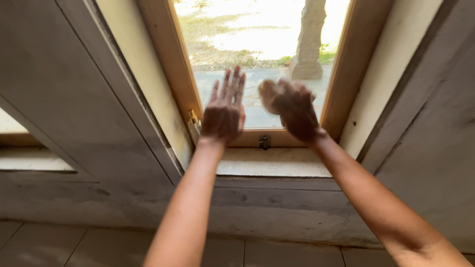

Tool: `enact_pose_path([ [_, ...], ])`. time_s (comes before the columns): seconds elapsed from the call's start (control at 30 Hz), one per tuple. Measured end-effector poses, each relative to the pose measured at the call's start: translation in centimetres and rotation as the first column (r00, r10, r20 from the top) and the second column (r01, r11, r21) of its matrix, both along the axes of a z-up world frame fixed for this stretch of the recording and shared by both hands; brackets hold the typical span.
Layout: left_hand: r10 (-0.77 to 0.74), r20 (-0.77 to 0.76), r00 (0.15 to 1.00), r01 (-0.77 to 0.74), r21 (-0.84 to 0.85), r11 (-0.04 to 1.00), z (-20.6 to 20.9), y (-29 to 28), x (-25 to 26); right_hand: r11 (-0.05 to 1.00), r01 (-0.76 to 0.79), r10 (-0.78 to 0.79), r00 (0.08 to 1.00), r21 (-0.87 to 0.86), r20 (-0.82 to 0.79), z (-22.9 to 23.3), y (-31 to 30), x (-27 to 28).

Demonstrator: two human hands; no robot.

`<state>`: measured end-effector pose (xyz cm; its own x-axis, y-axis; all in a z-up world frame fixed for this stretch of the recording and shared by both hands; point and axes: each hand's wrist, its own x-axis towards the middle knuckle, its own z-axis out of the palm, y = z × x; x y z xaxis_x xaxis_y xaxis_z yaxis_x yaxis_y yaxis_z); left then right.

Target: The person cleans a window by placing a spray bottle on the window sill and wiping the glass pane with a cloth.

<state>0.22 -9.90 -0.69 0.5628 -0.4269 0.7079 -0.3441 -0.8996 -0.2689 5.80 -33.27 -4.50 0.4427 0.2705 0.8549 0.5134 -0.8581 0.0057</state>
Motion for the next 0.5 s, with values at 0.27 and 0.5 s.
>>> enact_pose_path([
  [0.27, 0.026, -0.099, 0.995, -0.028, -0.012, 1.0, -1.5, -2.5, -0.6, 0.972, 0.184, -0.232, 0.866, 0.147, 0.443, -1.5, -3.5, -3.0],
  [0.5, 0.062, -0.218, 0.974, -0.069, -0.024, 0.997, -1.6, -1.8, -1.4, 0.998, 0.062, -0.054, 0.968, -0.022, 0.247, -6.8, -6.0, -1.2],
])
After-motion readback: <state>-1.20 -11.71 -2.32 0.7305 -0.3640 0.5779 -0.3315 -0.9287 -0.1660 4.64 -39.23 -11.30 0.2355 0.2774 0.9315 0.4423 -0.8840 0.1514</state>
